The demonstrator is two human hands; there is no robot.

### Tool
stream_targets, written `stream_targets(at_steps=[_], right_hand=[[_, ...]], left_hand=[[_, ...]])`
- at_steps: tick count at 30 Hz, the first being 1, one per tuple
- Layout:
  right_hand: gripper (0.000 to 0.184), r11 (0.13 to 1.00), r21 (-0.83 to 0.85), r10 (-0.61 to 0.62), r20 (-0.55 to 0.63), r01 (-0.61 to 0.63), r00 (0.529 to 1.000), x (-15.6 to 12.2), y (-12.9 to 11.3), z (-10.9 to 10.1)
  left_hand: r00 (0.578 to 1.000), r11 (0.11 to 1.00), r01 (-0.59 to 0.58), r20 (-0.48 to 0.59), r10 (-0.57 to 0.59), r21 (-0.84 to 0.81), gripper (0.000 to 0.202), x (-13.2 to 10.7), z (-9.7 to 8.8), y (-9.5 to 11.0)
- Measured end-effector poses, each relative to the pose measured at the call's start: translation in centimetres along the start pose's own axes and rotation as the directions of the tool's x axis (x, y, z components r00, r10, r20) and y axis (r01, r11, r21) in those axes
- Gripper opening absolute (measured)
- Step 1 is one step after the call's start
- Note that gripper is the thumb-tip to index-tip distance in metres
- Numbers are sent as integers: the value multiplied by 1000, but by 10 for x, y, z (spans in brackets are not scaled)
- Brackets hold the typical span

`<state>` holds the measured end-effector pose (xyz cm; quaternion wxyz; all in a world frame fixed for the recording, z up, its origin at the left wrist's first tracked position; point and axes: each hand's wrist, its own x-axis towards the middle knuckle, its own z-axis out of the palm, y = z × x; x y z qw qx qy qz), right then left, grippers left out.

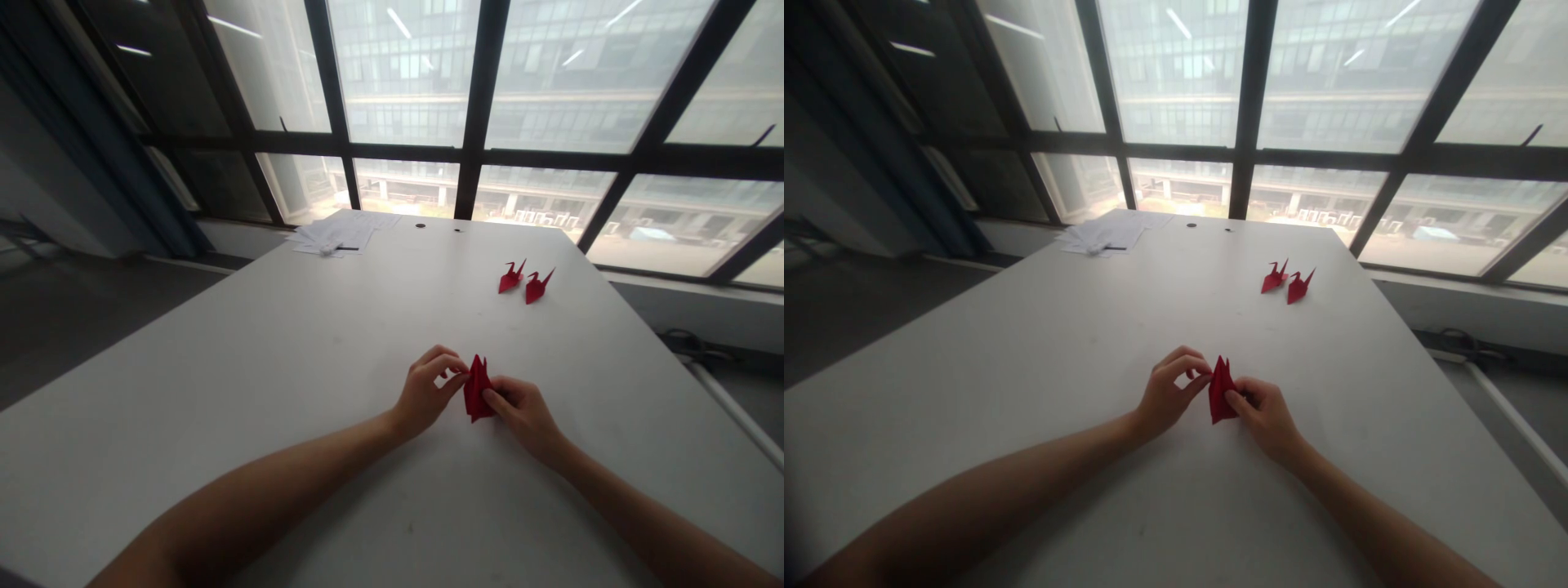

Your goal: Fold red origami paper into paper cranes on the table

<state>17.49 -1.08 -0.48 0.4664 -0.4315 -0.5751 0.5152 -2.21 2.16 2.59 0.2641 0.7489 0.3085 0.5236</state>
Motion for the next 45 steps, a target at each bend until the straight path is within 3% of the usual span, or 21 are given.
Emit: stream_targets(at_steps=[11, 27, 45], right_hand=[[36, 997, -78, 11, 14, -10, 1000, 0, -2, 0], [37, 998, -63, 10, 41, -8, 999, 1, -3, 0], [36, 996, -88, 9, 49, -5, 999, 2, -1, -2]], left_hand=[[996, 999, 19, 89, -22, 31, 5, -3, 2, -2], [996, 995, -78, 52, 75, 55, 4, -2, 1, -6], [999, 997, -4, 53, -1, 79, 12, -5, 3, -1]])
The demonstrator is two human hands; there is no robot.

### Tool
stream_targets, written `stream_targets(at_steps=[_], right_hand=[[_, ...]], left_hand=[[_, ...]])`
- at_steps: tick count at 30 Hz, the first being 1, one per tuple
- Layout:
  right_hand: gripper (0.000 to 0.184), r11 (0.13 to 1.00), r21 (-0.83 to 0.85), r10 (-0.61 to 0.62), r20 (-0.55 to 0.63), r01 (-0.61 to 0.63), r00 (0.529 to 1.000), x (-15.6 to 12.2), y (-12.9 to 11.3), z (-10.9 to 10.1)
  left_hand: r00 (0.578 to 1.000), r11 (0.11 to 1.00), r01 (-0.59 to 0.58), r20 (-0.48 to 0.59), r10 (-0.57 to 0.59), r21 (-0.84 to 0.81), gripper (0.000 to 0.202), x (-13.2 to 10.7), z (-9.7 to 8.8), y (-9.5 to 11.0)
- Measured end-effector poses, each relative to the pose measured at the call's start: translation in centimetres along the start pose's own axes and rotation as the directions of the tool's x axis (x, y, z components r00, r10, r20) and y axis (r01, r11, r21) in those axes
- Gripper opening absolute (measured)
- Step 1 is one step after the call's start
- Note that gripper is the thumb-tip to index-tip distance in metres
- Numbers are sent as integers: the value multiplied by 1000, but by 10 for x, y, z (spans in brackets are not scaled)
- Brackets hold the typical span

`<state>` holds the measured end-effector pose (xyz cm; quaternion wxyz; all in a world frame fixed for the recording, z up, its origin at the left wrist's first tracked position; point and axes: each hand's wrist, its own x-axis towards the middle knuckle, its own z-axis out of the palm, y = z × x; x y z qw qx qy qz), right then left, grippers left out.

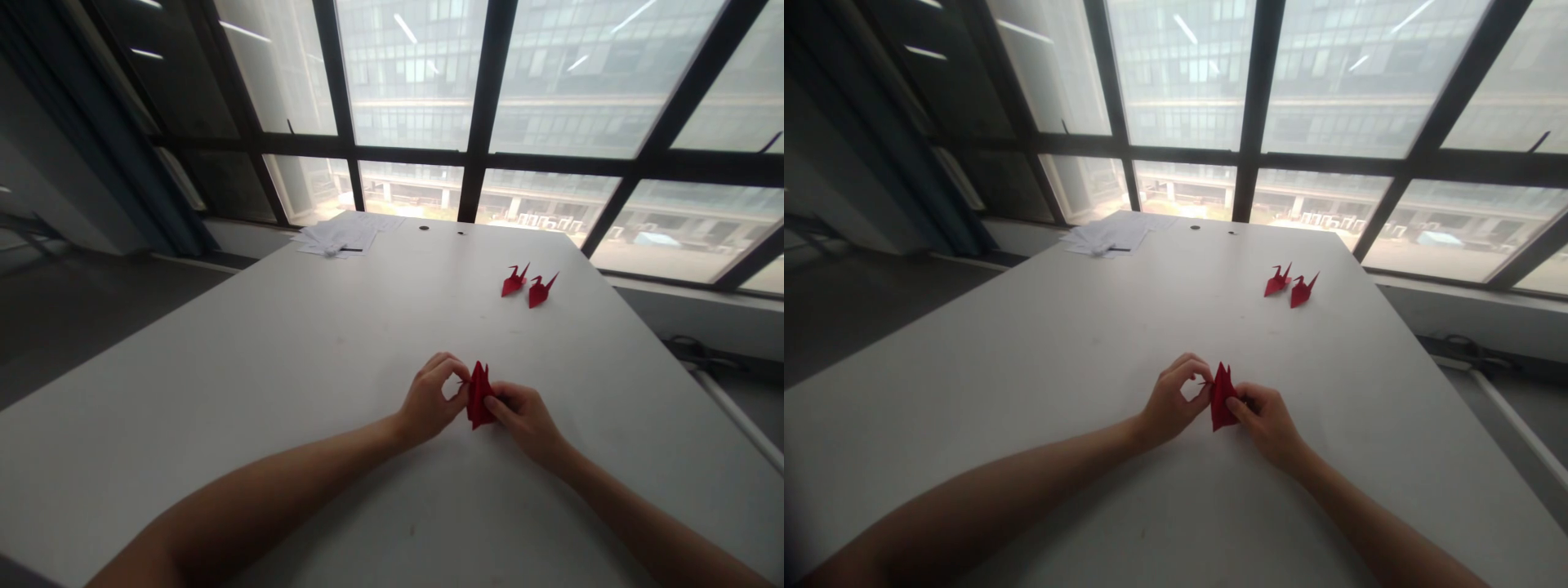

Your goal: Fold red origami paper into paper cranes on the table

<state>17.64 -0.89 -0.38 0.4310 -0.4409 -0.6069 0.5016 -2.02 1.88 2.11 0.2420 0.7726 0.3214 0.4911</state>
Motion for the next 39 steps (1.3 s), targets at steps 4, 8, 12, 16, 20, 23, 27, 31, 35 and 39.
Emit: stream_targets(at_steps=[4, 8, 12, 16, 20, 23, 27, 31, 35, 39], right_hand=[[34, 1000, 0, -3, 6, 3, 1000, 0, 2, -1], [35, 1000, 8, 3, -3, -3, 1000, 0, 2, -1], [34, 1000, -2, -14, -5, 14, 1000, 0, 2, 0], [32, 999, 25, -31, -18, 32, 999, 0, 2, 0], [30, 999, 24, -38, -39, 39, 999, 0, 0, 1], [28, 999, 24, -41, -52, 42, 998, -1, -1, 2], [26, 998, 20, -51, -61, 52, 997, -1, -1, 2], [24, 998, 9, -64, -66, 64, 996, -1, 0, 2], [23, 997, 10, -76, -68, 77, 995, -1, 2, 1], [23, 996, 25, -81, -63, 83, 995, -1, 3, 1]], left_hand=[[1000, 999, -30, -4, 29, -13, 14, 1, 0, 0], [998, 997, -69, 13, 69, -18, 8, 2, -2, 1], [998, 998, -65, 5, 65, -2, 7, 2, -3, 2], [998, 999, -52, 18, 52, -3, 7, 0, -2, 3], [1000, 999, -4, 18, 5, -49, 6, 0, -2, 6], [998, 992, 62, 28, -59, -107, 4, 1, -3, 9], [990, 973, 138, 47, -132, -185, 5, 0, -3, 11], [983, 944, 182, 61, -172, -276, 7, 0, -2, 9], [976, 905, 218, 79, -203, -364, 11, 1, -3, 8], [969, 884, 247, 82, -233, -397, 10, 1, -3, 6]])
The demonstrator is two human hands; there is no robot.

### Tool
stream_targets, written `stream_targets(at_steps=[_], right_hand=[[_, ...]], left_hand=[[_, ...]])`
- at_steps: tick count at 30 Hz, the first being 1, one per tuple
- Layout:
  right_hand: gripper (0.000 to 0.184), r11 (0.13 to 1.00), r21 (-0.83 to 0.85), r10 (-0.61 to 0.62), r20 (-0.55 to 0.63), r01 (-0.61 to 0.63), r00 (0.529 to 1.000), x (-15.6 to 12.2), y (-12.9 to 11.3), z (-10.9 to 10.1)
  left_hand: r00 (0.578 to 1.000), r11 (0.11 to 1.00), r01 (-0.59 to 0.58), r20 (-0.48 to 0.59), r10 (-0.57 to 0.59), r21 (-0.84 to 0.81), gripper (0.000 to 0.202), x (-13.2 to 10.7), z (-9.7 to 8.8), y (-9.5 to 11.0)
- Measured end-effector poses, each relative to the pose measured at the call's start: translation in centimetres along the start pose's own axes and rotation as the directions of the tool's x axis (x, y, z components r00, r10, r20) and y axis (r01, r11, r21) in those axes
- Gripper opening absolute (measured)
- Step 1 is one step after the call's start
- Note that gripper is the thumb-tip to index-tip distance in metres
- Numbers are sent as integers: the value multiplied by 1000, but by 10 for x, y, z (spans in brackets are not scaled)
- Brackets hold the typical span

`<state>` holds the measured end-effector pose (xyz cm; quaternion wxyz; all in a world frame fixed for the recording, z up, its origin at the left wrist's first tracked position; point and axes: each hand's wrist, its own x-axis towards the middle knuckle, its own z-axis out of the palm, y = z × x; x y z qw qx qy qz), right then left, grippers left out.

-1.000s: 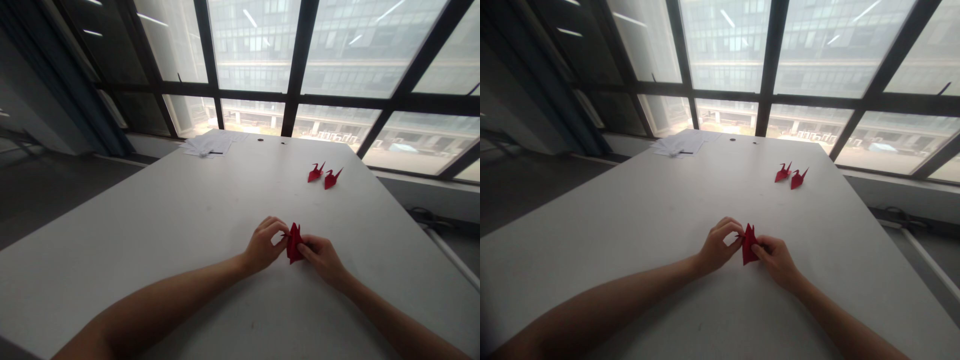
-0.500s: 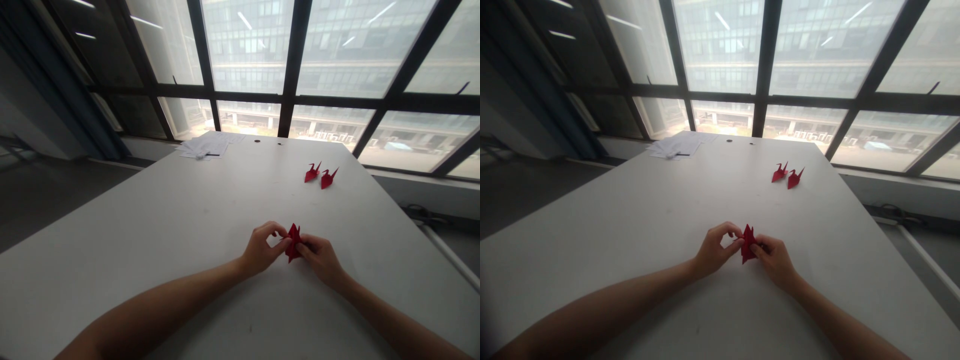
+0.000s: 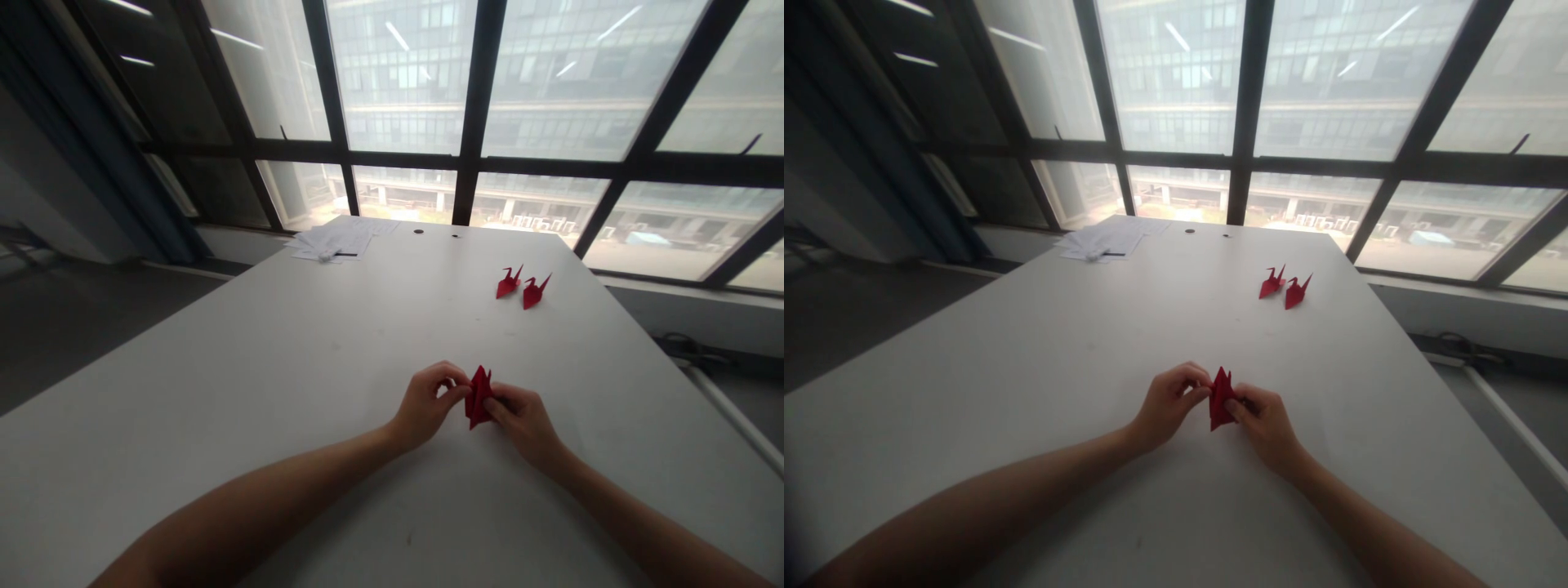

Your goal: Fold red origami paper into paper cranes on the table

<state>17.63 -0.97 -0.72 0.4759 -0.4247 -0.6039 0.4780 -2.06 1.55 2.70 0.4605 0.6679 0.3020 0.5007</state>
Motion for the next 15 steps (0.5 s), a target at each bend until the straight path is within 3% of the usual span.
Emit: stream_targets(at_steps=[4, 9, 15], right_hand=[[24, 1000, -3, -1, -2, 1, 1000, 0, -1, 0], [24, 1000, 9, -2, 5, 2, 1000, -1, -4, 1], [23, 999, 35, 11, -14, -11, 1000, 0, -4, 2]], left_hand=[[993, 992, 109, -37, -111, -67, 20, 0, 1, -4], [956, 917, 290, 30, -293, -275, 27, 2, 3, -7], [965, 937, 252, -13, -263, -241, 32, 2, 1, -4]])
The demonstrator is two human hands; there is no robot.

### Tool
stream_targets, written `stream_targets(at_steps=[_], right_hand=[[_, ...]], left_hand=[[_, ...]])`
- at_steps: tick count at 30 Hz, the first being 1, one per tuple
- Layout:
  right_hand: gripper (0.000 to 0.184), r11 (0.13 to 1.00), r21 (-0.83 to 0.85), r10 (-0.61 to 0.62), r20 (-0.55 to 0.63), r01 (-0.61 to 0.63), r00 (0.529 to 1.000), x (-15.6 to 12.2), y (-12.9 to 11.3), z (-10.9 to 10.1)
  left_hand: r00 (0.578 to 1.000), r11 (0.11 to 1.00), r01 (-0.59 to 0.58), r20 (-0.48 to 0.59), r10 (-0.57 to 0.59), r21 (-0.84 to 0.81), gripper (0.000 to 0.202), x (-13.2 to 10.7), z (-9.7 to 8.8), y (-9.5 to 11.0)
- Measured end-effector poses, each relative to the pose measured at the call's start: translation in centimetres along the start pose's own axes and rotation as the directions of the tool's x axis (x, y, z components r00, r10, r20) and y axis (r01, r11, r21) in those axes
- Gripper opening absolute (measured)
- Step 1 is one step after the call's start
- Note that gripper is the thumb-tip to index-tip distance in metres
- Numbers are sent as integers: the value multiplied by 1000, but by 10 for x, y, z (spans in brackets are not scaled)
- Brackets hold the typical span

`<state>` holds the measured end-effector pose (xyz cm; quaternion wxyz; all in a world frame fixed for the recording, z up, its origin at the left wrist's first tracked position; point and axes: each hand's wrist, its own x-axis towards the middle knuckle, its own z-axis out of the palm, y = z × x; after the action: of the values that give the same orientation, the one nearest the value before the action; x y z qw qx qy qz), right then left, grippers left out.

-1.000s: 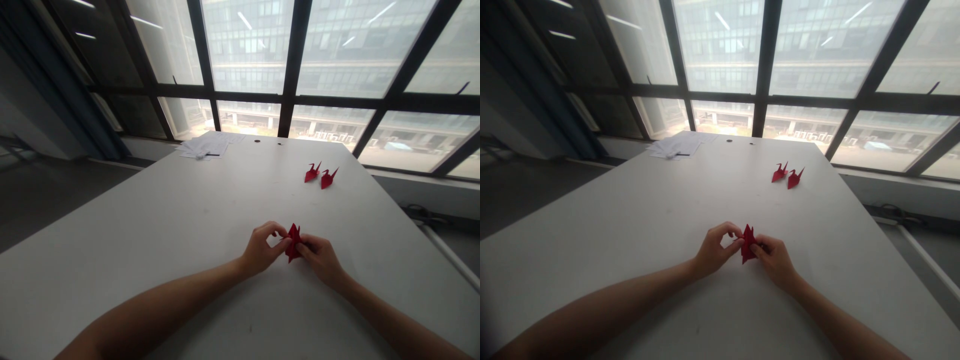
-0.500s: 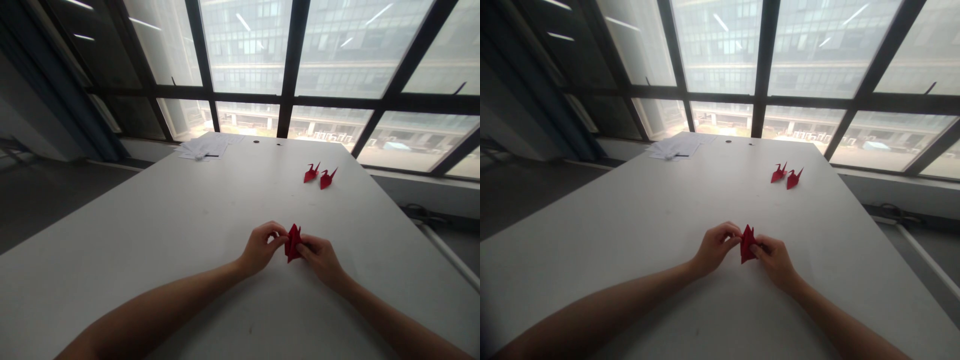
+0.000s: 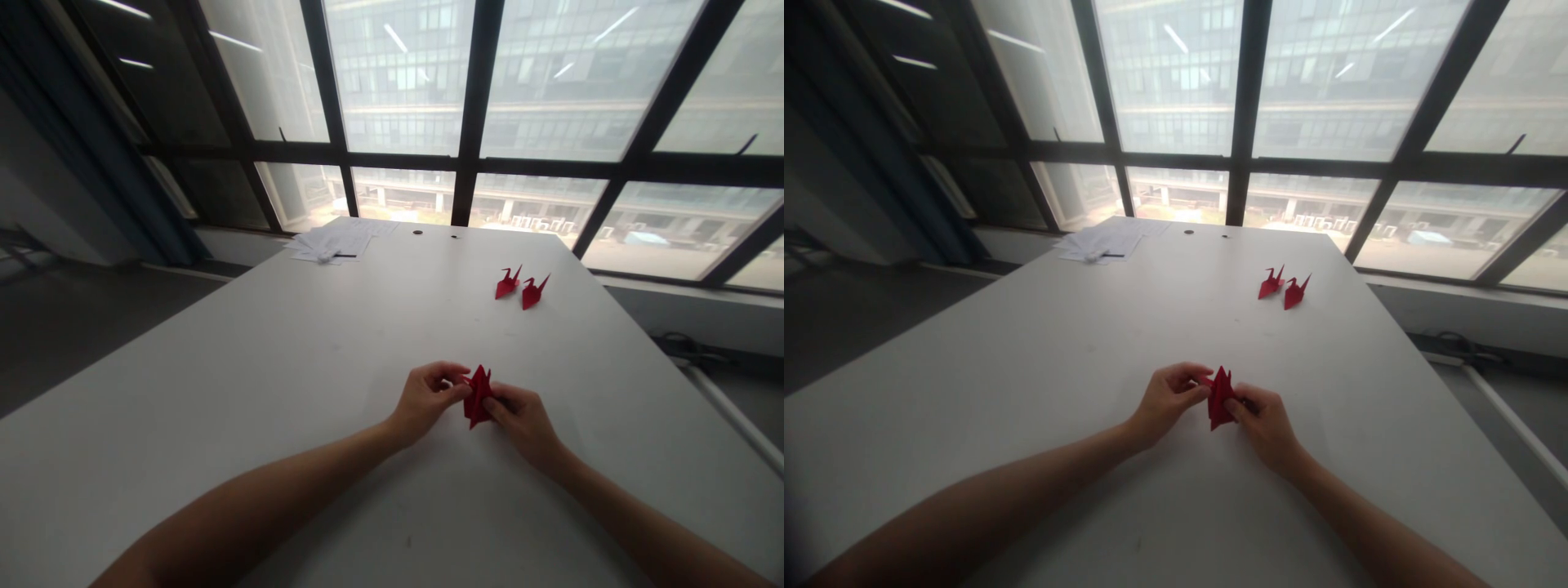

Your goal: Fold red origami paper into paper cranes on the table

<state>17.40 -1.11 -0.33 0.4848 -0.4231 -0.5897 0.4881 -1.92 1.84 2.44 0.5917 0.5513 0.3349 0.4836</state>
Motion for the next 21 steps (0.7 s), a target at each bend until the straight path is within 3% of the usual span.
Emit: stream_targets(at_steps=[5, 8, 21], right_hand=[[22, 1000, 10, -2, -2, 2, 1000, 0, 1, 1], [22, 1000, 7, -4, -3, 4, 1000, 0, 1, 2], [21, 997, -67, -23, -4, 22, 1000, 1, 1, -1]], left_hand=[[983, 979, -181, 57, 176, 95, 23, -3, -2, 6], [971, 962, -235, 81, 225, 137, 17, -4, -2, 6], [985, 975, -172, 47, 167, 144, 13, -4, 3, 5]])
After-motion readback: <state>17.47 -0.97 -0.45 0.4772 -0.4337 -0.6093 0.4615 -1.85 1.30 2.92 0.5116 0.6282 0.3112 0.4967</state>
